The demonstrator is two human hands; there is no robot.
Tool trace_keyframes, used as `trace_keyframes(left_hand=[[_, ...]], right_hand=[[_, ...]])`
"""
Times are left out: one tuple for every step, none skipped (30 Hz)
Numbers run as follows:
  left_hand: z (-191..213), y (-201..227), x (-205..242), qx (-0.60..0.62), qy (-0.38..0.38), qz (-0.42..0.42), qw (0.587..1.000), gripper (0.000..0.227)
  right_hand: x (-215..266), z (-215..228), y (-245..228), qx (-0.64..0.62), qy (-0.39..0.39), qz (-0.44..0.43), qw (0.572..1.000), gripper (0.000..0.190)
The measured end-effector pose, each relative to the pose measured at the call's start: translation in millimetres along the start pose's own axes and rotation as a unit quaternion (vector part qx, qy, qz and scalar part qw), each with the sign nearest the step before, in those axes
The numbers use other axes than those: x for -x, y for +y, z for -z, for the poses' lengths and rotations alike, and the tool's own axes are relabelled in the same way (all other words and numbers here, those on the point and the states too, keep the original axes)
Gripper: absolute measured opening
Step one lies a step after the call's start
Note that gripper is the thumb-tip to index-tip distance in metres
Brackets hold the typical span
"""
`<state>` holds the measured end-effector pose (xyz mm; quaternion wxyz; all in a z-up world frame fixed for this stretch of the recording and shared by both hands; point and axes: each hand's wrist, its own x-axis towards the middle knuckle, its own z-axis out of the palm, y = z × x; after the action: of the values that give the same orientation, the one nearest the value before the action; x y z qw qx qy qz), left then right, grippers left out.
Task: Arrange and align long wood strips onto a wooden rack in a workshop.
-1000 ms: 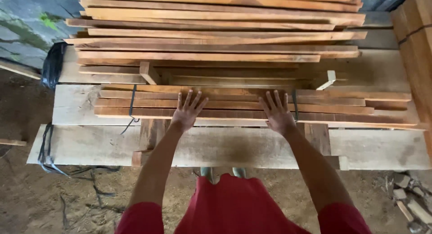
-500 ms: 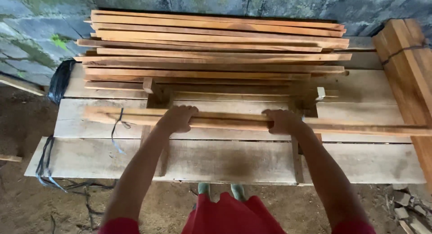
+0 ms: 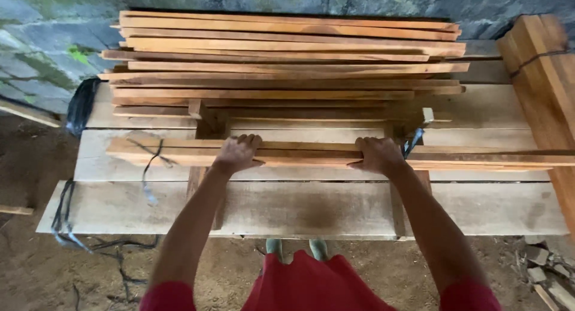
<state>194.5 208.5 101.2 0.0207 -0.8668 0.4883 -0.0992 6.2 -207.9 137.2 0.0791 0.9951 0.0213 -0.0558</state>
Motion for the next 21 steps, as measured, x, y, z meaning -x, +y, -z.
trace_keyframes(left_hand=[[12,2,1,0.003,-0.004,-0.002,1.000,0.066],[23,4,2,0.004,0.022,-0.001,1.000,0.064],[34,5,5,0.006,0.048,0.001,0.999,0.062],[29,7,6,0.009,0.042,0.000,0.999,0.062],[25,4,3,0.011,0.044,0.006,0.999,0.064],[22,1,0,0.014,0.046,0.011,0.999,0.065],[10,0,-3,0.011,0.047,0.013,0.999,0.065],[-2,-2,-6,0.005,0.028,0.014,0.999,0.070],[-16,2,-8,0.004,0.008,0.012,1.000,0.075],[-23,1,-7,0.005,0.008,0.011,1.000,0.075],[-29,-2,-10,0.001,-0.007,0.017,1.000,0.077],[-37,-6,-13,-0.002,-0.023,0.023,0.999,0.078],[-35,-2,-8,0.003,-0.030,0.023,0.999,0.078],[-33,2,-3,0.012,-0.052,0.031,0.998,0.075],[-31,-2,-14,0.015,-0.062,0.038,0.997,0.072],[-27,-4,-21,0.015,-0.058,0.038,0.997,0.072],[-25,1,-19,0.034,-0.144,0.062,0.987,0.080],[-23,5,-16,0.053,-0.228,0.085,0.968,0.088],[-35,7,-9,0.055,-0.231,0.086,0.968,0.088],[-48,9,-3,0.090,-0.281,0.097,0.950,0.093],[-58,4,-9,0.123,-0.323,0.107,0.932,0.099]], right_hand=[[1,-1,3,-0.003,-0.005,-0.001,1.000,0.064],[2,-2,6,0.027,0.033,0.002,0.999,0.067],[3,-4,7,0.056,0.071,0.006,0.996,0.070],[6,-7,6,0.053,0.065,0.007,0.996,0.070],[3,-8,8,0.051,0.045,0.002,0.998,0.070],[-1,-7,10,0.050,0.024,-0.003,0.998,0.070],[-8,-10,8,0.050,0.027,-0.002,0.998,0.070],[-15,-12,6,0.009,-0.024,-0.008,1.000,0.069],[-15,-17,5,-0.033,-0.079,-0.017,0.996,0.069],[-15,-18,5,-0.033,-0.081,-0.019,0.996,0.069],[-19,-18,6,-0.042,-0.105,-0.044,0.993,0.071],[-23,-19,8,-0.052,-0.128,-0.069,0.988,0.074],[-18,-13,3,-0.055,-0.136,-0.067,0.987,0.074],[-14,-8,-2,-0.057,-0.149,-0.075,0.984,0.071],[-21,3,2,-0.054,-0.151,-0.087,0.983,0.067],[-24,7,5,-0.052,-0.149,-0.088,0.984,0.067],[-17,7,2,-0.054,-0.155,-0.079,0.983,0.066],[-10,7,-1,-0.056,-0.162,-0.069,0.983,0.065],[-2,20,-10,-0.057,-0.165,-0.067,0.982,0.065],[5,34,-18,-0.089,-0.183,-0.056,0.977,0.058],[5,52,-21,-0.117,-0.194,-0.048,0.973,0.053]])
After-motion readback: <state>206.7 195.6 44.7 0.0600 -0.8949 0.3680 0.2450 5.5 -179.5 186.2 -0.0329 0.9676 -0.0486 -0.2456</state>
